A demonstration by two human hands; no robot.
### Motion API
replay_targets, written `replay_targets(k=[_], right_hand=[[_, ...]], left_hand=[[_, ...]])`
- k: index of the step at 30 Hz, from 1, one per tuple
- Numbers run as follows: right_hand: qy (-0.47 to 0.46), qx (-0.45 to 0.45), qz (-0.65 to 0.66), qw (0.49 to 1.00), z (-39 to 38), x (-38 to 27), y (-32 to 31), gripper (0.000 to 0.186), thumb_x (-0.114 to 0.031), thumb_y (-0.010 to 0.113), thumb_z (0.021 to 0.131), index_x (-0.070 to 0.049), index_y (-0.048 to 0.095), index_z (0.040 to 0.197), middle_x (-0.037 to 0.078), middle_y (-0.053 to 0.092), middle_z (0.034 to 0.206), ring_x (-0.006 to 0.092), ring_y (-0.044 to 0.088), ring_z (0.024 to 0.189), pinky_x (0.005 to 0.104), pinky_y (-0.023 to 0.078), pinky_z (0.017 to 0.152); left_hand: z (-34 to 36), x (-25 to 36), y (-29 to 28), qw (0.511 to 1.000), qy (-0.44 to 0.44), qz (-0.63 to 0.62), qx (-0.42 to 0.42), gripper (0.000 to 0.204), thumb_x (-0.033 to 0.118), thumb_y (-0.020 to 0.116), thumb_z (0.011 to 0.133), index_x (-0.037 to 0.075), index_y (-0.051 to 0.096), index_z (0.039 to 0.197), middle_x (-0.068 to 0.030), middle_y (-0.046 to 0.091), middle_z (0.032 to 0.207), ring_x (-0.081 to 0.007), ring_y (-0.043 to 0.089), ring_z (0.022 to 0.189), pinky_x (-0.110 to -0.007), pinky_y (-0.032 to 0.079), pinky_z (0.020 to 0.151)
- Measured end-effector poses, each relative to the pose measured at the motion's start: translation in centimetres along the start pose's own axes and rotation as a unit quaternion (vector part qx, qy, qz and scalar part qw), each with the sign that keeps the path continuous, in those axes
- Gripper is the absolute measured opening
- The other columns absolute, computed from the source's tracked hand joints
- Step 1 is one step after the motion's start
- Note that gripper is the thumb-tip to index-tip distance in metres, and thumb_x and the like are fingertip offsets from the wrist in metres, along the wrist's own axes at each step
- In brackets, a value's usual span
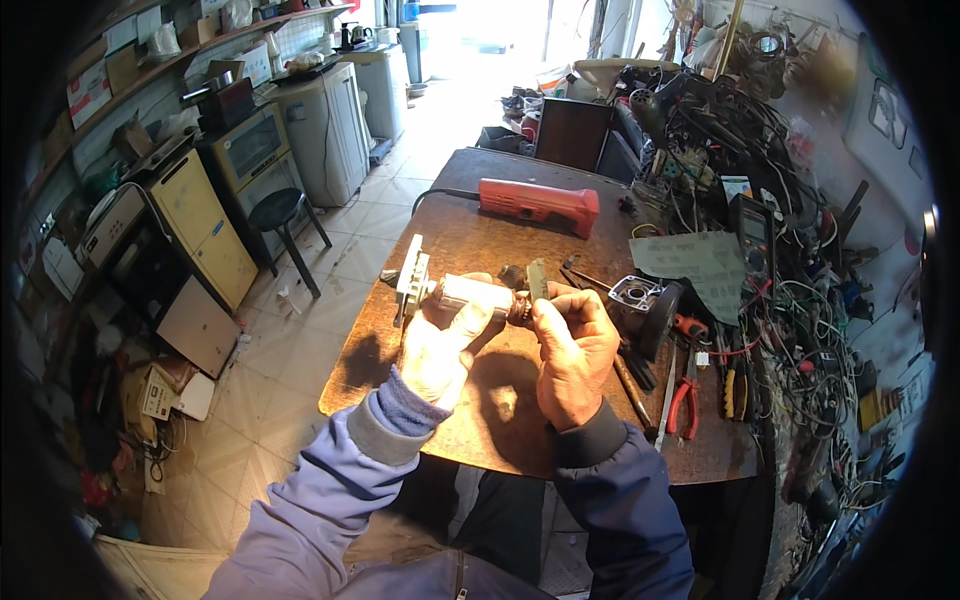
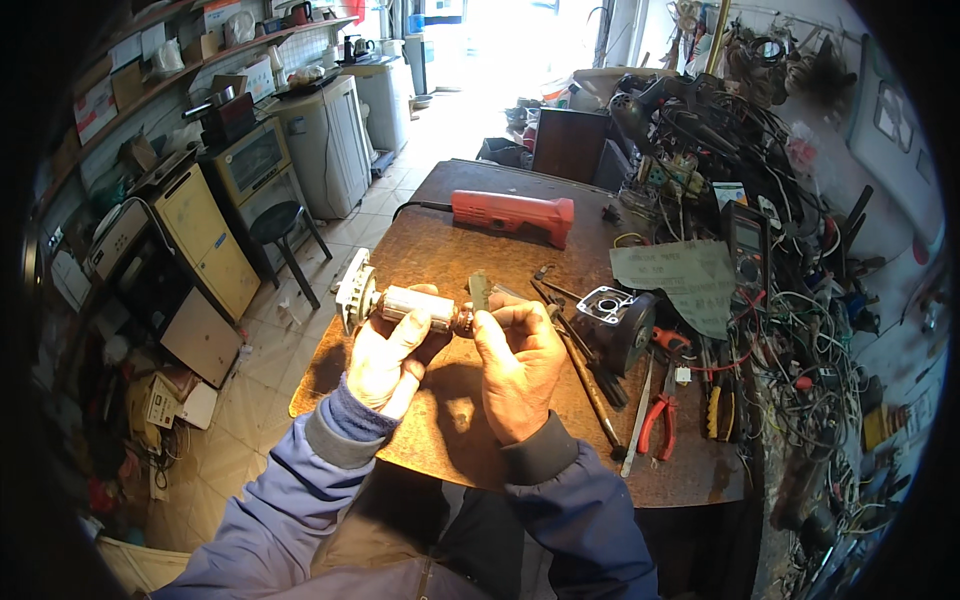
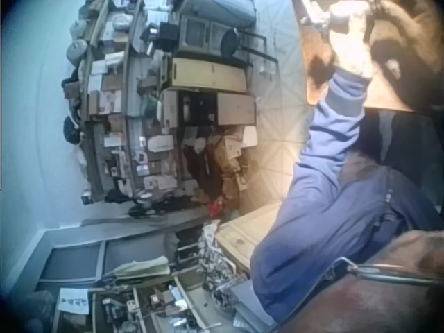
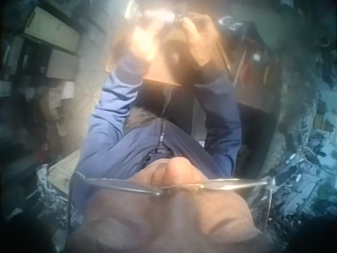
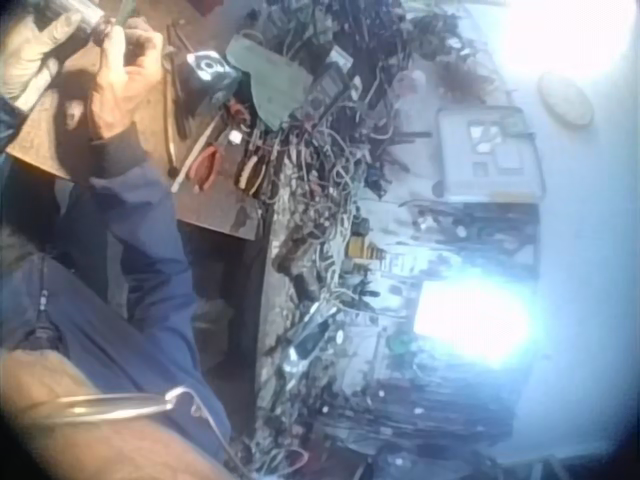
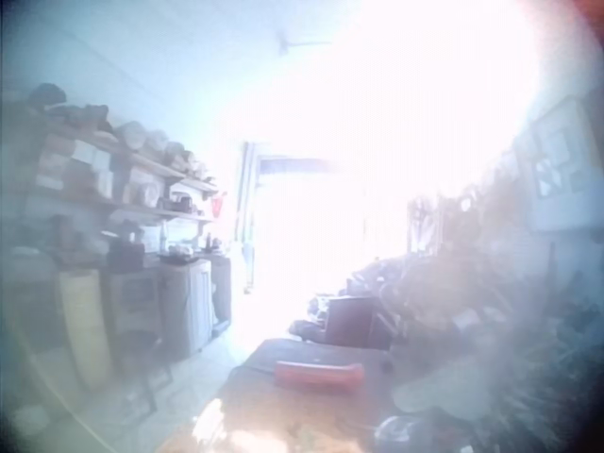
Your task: The person sits on the floor and uses a small metal file to smooth the surface of a cylindrical motor component. They rotate the part repeatedly to file different sections, then place the component on the workbench and continue filing while holding it steady.
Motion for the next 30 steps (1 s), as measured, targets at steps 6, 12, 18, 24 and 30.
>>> replay_targets(k=[6,12,18,24,30], right_hand=[[-0.044,-0.005,-0.064,0.997,0.2,-1.1,0.2,0.006,-0.001,0.065,0.090,0.000,0.061,0.094,0.001,0.060,0.080,0.0063,0.052,0.069,0.0201,0.040,0.060],[0.016,-0.003,-0.053,0.998,-0.1,-1.1,0.6,0.006,0.000,0.068,0.088,0.000,0.064,0.092,0.001,0.063,0.079,0.0064,0.056,0.066,0.0202,0.045,0.061],[-0.046,-0.032,-0.088,0.995,0.2,-0.4,0.0,0.007,0.001,0.068,0.088,0.000,0.061,0.090,0.005,0.064,0.090,0.0067,0.058,0.075,0.0210,0.049,0.067],[-0.001,-0.028,-0.057,0.998,0.1,0.5,0.1,0.007,0.003,0.063,0.090,0.000,0.056,0.091,0.007,0.062,0.093,0.0097,0.059,0.074,0.0235,0.050,0.069],[0.020,-0.016,-0.040,0.999,0.0,1.0,0.0,0.010,0.002,0.064,0.089,0.000,0.054,0.092,0.009,0.060,0.101,0.0080,0.059,0.076,0.0228,0.051,0.066]], left_hand=[[0.4,-0.5,-1.6,0.999,0.015,-0.030,0.022,0.040,0.015,0.064,0.094,-0.001,0.051,0.129,-0.0099,0.063,0.117,-0.0146,0.062,0.109,-0.025,0.050,0.093],[0.4,0.0,-0.7,0.997,0.034,-0.064,0.028,0.039,0.012,0.061,0.096,-0.001,0.049,0.131,-0.0112,0.063,0.116,-0.0167,0.062,0.110,-0.028,0.051,0.095],[0.3,0.2,-0.6,0.998,0.053,-0.042,0.009,0.037,0.011,0.059,0.097,-0.002,0.049,0.130,-0.0117,0.063,0.116,-0.0177,0.062,0.110,-0.029,0.051,0.096],[0.4,-0.1,-1.1,0.997,0.060,0.032,0.020,0.035,0.003,0.060,0.092,0.001,0.054,0.126,-0.0118,0.063,0.116,-0.0223,0.062,0.109,-0.034,0.050,0.097],[-0.5,1.2,-0.8,0.885,0.242,0.393,-0.068,0.049,-0.009,0.055,0.078,0.000,0.061,0.126,-0.0206,0.064,0.122,-0.0339,0.059,0.117,-0.044,0.038,0.108]])
Point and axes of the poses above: each hand's wrist, its own z-axis towards the middle knuckle, its own y-axis out of the palm, x = y × z, the point moved 5 cm from there along z, towards the middle knuckle
